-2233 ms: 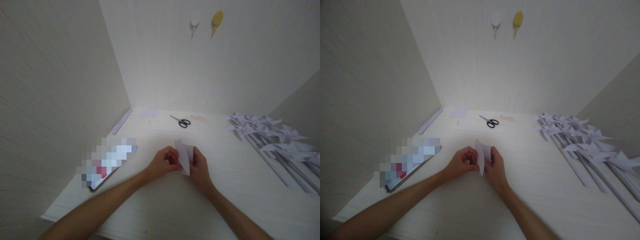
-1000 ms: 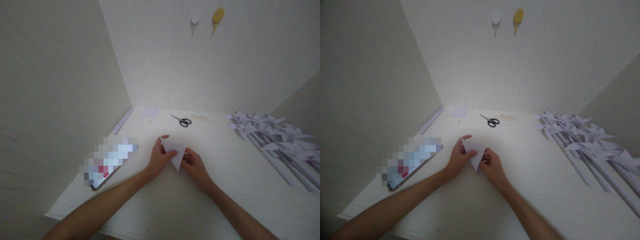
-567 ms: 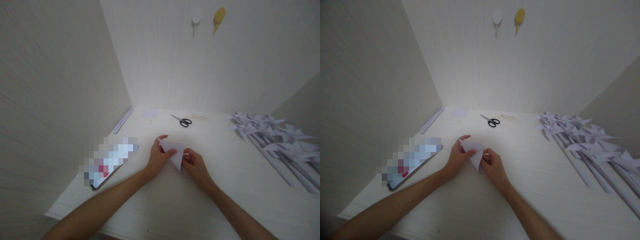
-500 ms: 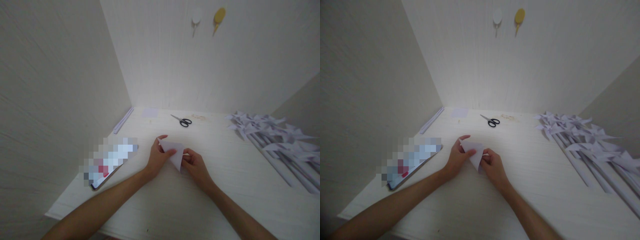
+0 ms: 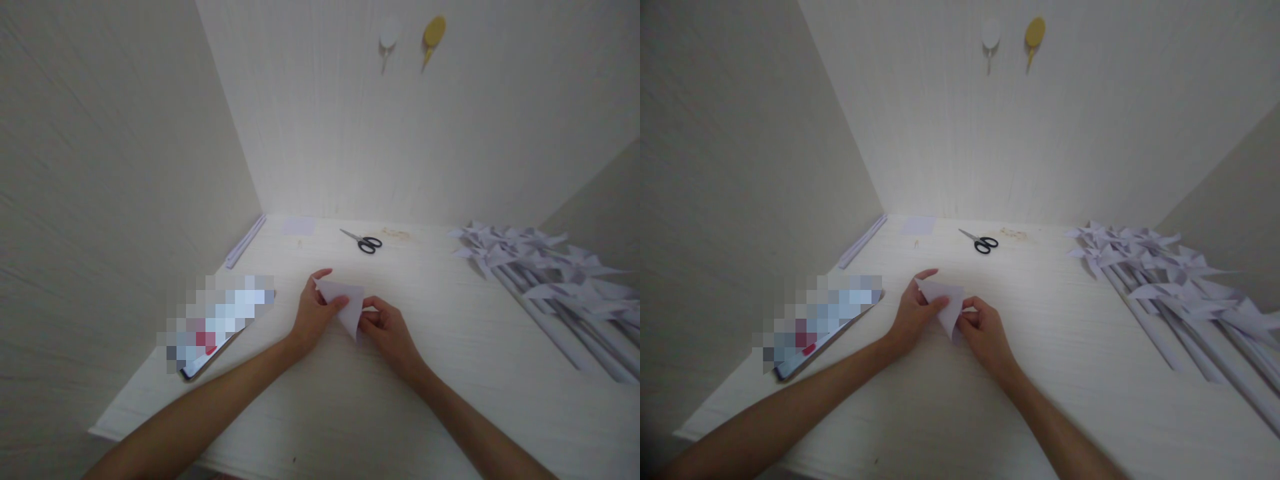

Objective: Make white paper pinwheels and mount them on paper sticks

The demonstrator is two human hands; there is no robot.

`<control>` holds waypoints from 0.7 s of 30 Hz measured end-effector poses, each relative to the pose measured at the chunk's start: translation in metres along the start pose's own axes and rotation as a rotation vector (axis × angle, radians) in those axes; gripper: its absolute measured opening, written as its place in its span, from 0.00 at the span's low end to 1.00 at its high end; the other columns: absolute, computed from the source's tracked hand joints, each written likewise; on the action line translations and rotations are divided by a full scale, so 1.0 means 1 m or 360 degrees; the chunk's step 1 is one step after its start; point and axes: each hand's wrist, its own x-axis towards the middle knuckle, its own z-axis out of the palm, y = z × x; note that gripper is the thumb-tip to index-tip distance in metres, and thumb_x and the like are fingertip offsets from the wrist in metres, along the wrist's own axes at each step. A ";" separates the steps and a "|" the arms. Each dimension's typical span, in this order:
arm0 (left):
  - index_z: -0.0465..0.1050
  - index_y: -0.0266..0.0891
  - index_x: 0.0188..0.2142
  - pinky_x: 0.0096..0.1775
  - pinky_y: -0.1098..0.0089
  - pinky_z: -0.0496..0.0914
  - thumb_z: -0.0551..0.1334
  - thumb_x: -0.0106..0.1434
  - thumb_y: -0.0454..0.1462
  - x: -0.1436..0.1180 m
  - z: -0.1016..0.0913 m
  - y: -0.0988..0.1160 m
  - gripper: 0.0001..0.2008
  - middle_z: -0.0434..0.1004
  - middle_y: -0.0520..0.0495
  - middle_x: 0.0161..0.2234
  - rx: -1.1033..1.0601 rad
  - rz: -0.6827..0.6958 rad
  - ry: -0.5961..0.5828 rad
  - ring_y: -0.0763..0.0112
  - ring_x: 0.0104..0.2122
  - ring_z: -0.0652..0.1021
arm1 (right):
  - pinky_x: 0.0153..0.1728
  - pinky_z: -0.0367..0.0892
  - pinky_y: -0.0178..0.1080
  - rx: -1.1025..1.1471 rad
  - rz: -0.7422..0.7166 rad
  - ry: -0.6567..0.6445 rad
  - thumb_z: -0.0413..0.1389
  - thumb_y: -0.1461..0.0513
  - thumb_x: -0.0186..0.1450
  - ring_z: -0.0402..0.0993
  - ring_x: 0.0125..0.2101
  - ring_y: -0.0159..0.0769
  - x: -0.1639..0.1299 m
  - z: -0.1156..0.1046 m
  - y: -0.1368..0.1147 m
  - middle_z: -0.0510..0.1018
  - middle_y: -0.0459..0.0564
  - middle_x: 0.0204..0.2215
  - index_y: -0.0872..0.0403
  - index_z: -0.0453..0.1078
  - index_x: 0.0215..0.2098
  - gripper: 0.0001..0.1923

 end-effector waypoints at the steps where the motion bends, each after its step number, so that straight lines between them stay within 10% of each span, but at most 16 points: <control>1: 0.55 0.37 0.46 0.24 0.77 0.64 0.64 0.44 0.35 0.000 0.000 0.000 0.29 0.66 0.55 0.23 0.0001 0.0008 -0.0001 0.79 0.22 0.68 | 0.19 0.58 0.31 0.0000 -0.0004 -0.0005 0.51 0.64 0.53 0.67 0.16 0.29 0.000 0.000 0.001 0.72 0.41 0.15 0.54 0.60 0.28 0.04; 21: 0.54 0.37 0.46 0.23 0.77 0.63 0.65 0.43 0.34 -0.005 0.004 0.003 0.31 0.65 0.56 0.21 -0.0025 -0.0108 -0.0265 0.79 0.20 0.68 | 0.19 0.58 0.31 -0.0195 -0.0263 0.0367 0.53 0.59 0.54 0.60 0.19 0.27 0.003 -0.005 -0.004 0.63 0.42 0.17 0.55 0.64 0.23 0.07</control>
